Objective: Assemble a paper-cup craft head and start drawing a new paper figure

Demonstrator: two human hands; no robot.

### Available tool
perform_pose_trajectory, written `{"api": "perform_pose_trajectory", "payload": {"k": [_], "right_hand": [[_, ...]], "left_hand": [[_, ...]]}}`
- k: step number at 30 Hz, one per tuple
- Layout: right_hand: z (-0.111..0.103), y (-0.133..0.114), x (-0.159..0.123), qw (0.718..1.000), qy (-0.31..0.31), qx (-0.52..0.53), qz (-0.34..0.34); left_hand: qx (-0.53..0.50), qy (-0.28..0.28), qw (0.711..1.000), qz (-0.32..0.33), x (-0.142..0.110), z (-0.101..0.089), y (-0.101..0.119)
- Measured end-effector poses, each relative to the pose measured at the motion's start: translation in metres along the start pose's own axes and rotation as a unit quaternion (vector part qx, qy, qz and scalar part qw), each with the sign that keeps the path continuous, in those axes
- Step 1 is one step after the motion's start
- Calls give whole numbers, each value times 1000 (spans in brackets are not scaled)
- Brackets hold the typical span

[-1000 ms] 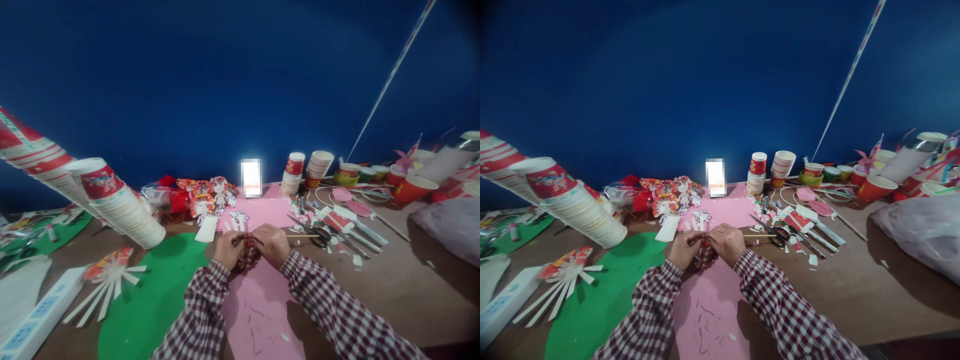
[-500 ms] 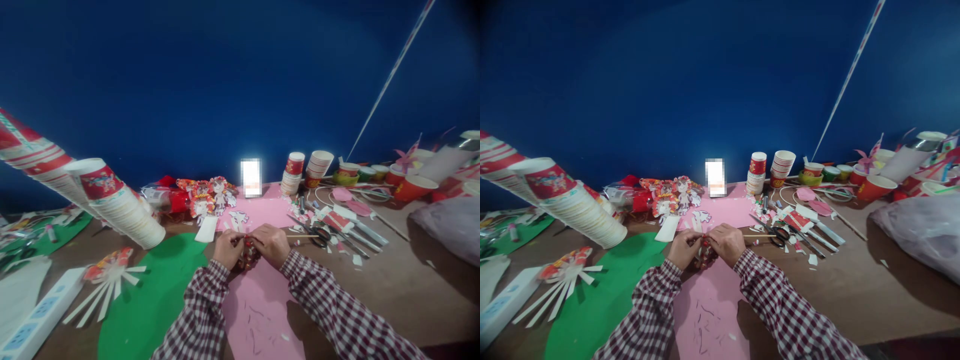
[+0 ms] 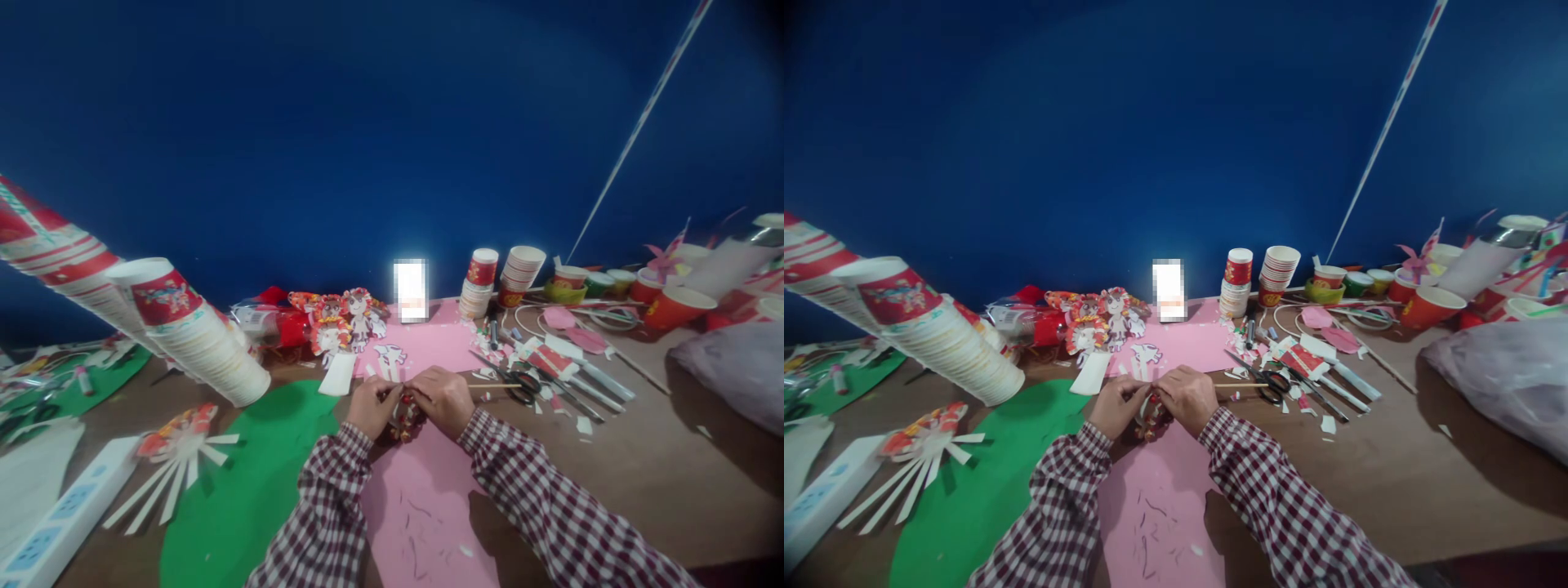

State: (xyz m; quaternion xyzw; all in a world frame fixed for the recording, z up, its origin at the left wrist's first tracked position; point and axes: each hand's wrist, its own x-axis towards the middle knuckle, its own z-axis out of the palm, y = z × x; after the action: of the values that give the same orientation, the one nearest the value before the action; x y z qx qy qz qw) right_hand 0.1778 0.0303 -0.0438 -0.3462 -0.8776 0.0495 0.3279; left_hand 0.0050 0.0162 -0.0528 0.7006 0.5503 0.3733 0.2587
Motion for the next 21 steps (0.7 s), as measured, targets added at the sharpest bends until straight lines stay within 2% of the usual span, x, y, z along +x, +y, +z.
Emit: {"api": "perform_pose_trajectory", "payload": {"k": [10,21], "right_hand": [[4,0,-1,1000,-5,10,10],[6,0,-1,999,-1,29,15]], "left_hand": [[-4,-43,999,-19,1,-4,0],[-6,-22,1000,-6,1,-4,0]]}}
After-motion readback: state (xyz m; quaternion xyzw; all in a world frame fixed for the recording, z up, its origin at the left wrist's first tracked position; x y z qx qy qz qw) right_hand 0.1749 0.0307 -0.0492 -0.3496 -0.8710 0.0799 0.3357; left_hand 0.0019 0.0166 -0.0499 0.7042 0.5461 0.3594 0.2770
